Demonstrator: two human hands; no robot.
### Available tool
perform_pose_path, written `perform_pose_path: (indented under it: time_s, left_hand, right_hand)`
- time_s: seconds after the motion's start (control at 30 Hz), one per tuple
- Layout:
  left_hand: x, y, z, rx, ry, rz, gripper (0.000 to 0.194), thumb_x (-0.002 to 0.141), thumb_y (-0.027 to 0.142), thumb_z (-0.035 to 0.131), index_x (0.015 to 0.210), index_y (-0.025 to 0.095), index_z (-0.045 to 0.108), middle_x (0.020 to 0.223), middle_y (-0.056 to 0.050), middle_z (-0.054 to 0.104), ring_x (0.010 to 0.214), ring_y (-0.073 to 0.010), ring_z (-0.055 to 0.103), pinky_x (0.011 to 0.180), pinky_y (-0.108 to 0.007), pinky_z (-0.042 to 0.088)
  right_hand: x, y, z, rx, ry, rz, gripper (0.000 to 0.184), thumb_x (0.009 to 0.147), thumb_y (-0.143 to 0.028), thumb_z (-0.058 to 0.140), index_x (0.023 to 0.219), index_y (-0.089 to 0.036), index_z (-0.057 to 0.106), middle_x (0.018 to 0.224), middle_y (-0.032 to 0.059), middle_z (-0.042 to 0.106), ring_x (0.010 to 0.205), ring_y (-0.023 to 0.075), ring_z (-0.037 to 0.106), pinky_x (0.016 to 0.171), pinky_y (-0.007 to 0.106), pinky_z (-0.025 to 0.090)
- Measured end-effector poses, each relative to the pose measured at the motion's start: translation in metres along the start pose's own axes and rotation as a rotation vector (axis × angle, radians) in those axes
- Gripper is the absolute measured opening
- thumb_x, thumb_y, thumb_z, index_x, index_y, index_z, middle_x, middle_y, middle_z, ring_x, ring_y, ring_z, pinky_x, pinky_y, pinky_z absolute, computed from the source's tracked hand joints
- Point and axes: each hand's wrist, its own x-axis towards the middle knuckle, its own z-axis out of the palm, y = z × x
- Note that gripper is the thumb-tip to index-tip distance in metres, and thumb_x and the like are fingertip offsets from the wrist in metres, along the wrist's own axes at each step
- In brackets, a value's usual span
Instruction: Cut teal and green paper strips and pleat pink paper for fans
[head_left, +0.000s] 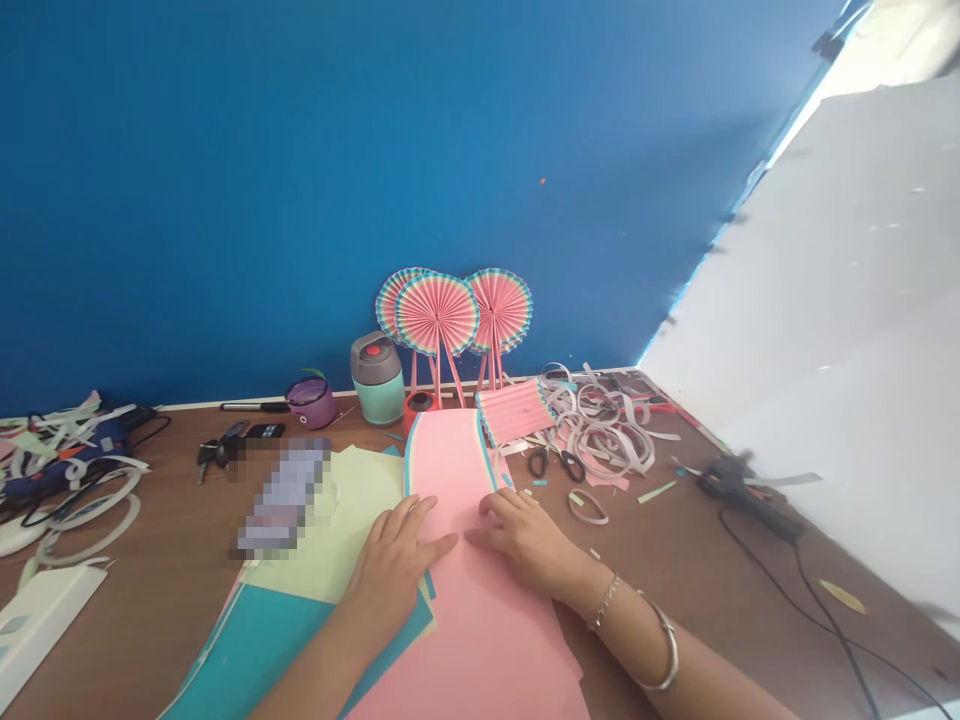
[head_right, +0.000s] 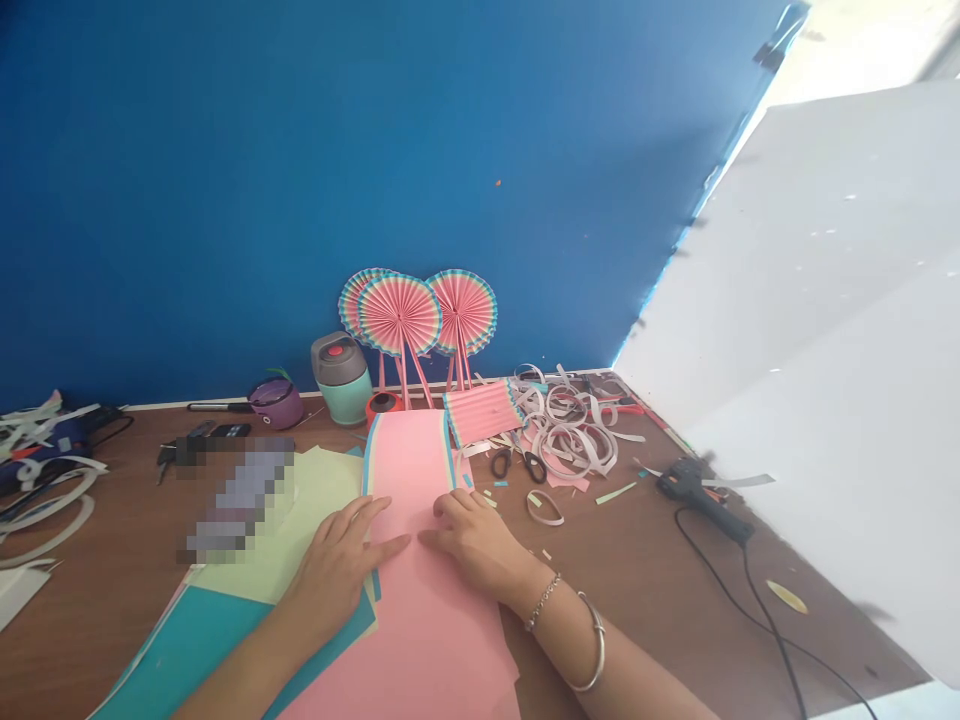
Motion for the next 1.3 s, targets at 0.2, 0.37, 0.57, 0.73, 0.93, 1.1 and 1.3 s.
perform_pose_path:
  time_s: [0.2,0.37,0.57,0.73,0.93,1.1,1.3]
  left_hand:
    - [-0.003,-0.006,-0.012,0.010,0.010,-0.013,0.046,0.072,0.002,0.045,0.098,0.032,0.069,0.129,-0.005,0.050,0.119,-0.0288,0.039,0.090,-0.046,0.038]
    - [-0.007,-0.018,-0.019,0.002,-0.001,-0.022,0.052,0.066,-0.001,0.043,0.091,0.034,0.071,0.123,-0.003,0.054,0.114,-0.0278,0.043,0.086,-0.045,0.039]
    - [-0.010,-0.022,-0.019,-0.062,0.010,-0.026,0.051,0.067,-0.001,0.040,0.089,0.033,0.072,0.110,-0.002,0.061,0.105,-0.0246,0.048,0.082,-0.041,0.041]
    - [-0.012,-0.032,-0.018,-0.051,0.114,-0.089,0.038,0.065,-0.001,0.038,0.062,0.024,0.067,0.095,-0.004,0.062,0.096,-0.0243,0.050,0.077,-0.039,0.040]
    - [-0.008,-0.034,-0.019,-0.134,0.261,-0.161,0.030,0.070,0.002,0.036,0.071,0.020,0.060,0.082,-0.005,0.059,0.086,-0.0214,0.051,0.074,-0.036,0.041]
    - [-0.003,-0.024,-0.019,-0.219,0.134,-0.079,0.012,0.080,0.020,0.050,0.086,0.022,0.060,0.084,-0.004,0.060,0.085,-0.0212,0.052,0.075,-0.035,0.041]
    - [-0.001,-0.022,-0.015,-0.284,0.056,-0.148,0.013,0.082,0.022,0.050,0.071,0.021,0.057,0.078,-0.002,0.059,0.081,-0.0189,0.053,0.071,-0.033,0.042]
  right_hand:
    - [-0.004,0.008,-0.010,0.026,-0.021,0.027,0.038,0.081,-0.007,0.048,0.101,-0.032,0.067,0.102,0.0078,0.054,0.093,0.0222,0.043,0.076,0.035,0.031]
    - [-0.011,0.022,-0.024,0.020,-0.044,0.107,0.048,0.071,0.003,0.044,0.092,-0.031,0.071,0.096,0.0066,0.056,0.090,0.0211,0.044,0.076,0.035,0.033]
    - [-0.016,0.028,-0.028,0.025,-0.034,0.118,0.048,0.069,0.001,0.043,0.091,-0.031,0.072,0.093,0.0064,0.057,0.088,0.0212,0.046,0.075,0.036,0.035]
    - [-0.015,0.024,-0.030,0.061,-0.030,0.127,0.037,0.072,-0.006,0.051,0.090,-0.030,0.072,0.094,0.0057,0.058,0.090,0.0219,0.047,0.079,0.037,0.035]
    - [-0.009,0.018,-0.028,0.084,0.034,0.108,0.020,0.072,-0.009,0.052,0.078,-0.021,0.068,0.090,0.0053,0.057,0.086,0.0195,0.048,0.076,0.033,0.036]
    - [-0.003,0.011,-0.021,-0.036,0.035,0.127,0.008,0.074,-0.012,0.052,0.073,-0.017,0.058,0.083,0.0046,0.056,0.081,0.0181,0.046,0.072,0.031,0.033]
    - [0.000,0.008,-0.020,-0.107,0.020,0.126,0.009,0.075,-0.010,0.050,0.070,-0.017,0.054,0.078,0.0034,0.055,0.077,0.0166,0.044,0.069,0.029,0.031]
